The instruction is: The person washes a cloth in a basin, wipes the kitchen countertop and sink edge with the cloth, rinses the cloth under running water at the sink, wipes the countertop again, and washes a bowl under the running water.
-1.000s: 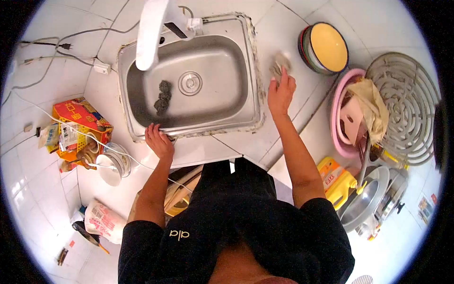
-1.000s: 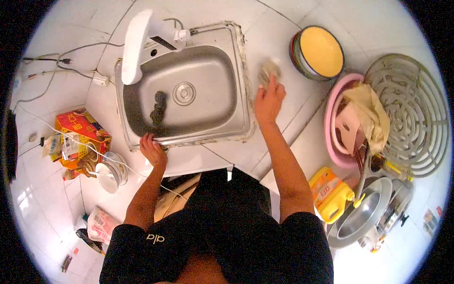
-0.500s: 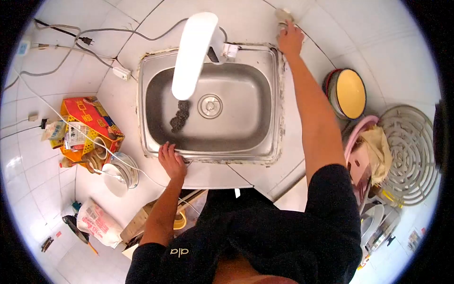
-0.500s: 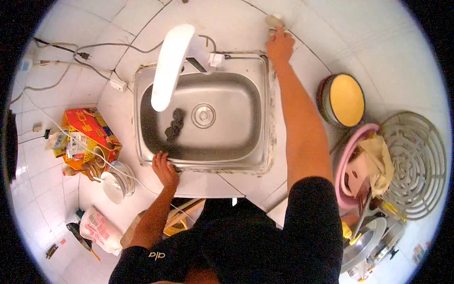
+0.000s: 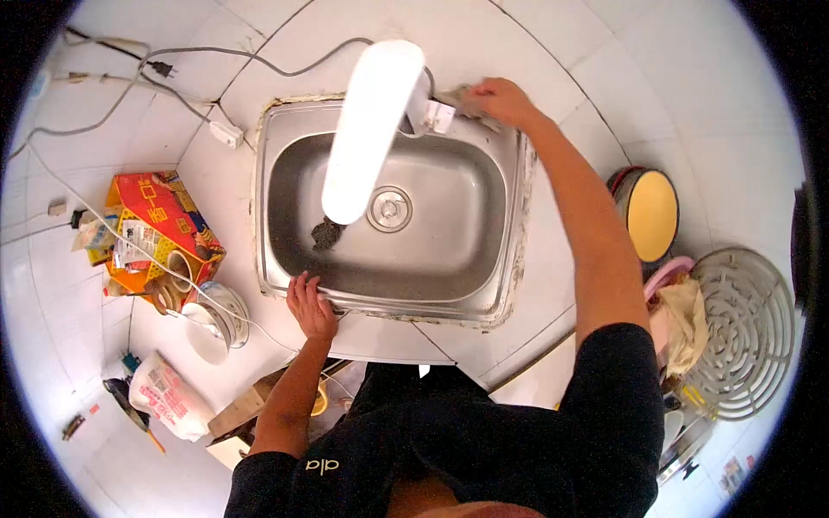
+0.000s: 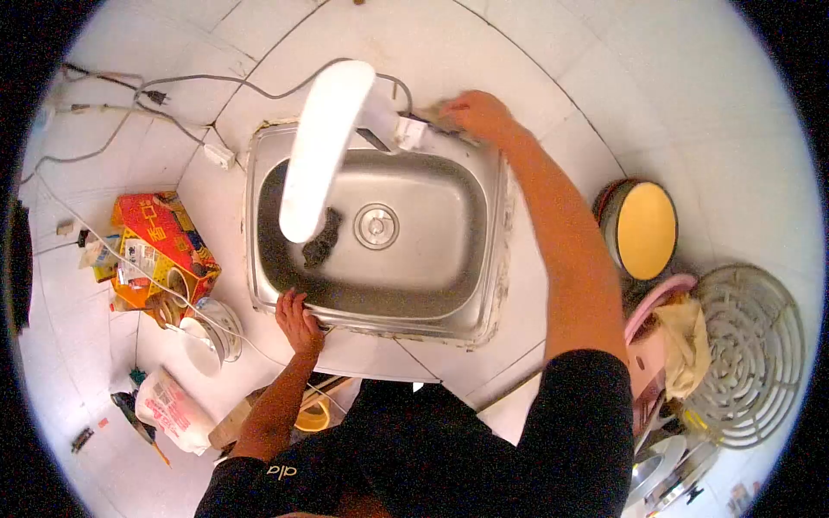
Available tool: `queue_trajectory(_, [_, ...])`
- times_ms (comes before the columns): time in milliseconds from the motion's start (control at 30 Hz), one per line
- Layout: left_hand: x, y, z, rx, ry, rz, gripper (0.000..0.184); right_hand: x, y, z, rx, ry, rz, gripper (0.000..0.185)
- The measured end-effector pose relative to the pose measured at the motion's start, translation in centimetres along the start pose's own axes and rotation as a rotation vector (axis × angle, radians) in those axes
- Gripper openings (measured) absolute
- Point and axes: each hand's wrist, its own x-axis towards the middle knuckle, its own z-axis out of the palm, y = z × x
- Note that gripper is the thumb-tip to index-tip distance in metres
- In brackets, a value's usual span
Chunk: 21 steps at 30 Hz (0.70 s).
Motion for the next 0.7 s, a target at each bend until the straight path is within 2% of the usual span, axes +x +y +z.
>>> queue_trajectory(33, [0.1,0.1,-0.1,0.0,0.0,-0.002,0.041,0.3,1.3,-1.0,0.018,-0.046,0.036,0.032])
queue_trajectory(100, [0.2,0.2,-0.4,-0.001,-0.002,-0.005,0.041,0.3,1.6,-3.5,0.019,0.088,0.142,0.03])
queue_trajectory(167, [0.2,0.0,-0.4,-0.027,-0.006,-0.01,0.038,3.0,3.7,-4.4,0.544,0.249,0.13,0.034])
queue_trajectory(267, [0.4,-0.3,-0.6,-0.037,-0.027,-0.01,0.036,11.5,6.1,-3.4,0.617,0.514,0.009,0.045])
queue_trajectory(367, [0.5,-0.4,-0.6,-0.039,-0.028,-0.007,0.038,17.7,3.1,-1.7,-0.317,0.493,0.06,0.058])
queue_trajectory(467, [0.8,-0.5,-0.7,-0.042,-0.064,-0.038,0.037,22.5,-0.4,-0.5,-0.413,0.297,-0.004,0.063])
queue_trajectory(533, [0.9,-0.4,-0.8,-0.053,-0.094,-0.055,0.038,23.5,-4.4,0.1,-0.577,0.181,-0.14,0.061])
queue_trajectory(700, [0.9,-0.5,-0.5,-0.026,-0.107,-0.066,0.039,24.7,-8.3,3.8,-0.403,0.031,-0.548,0.049])
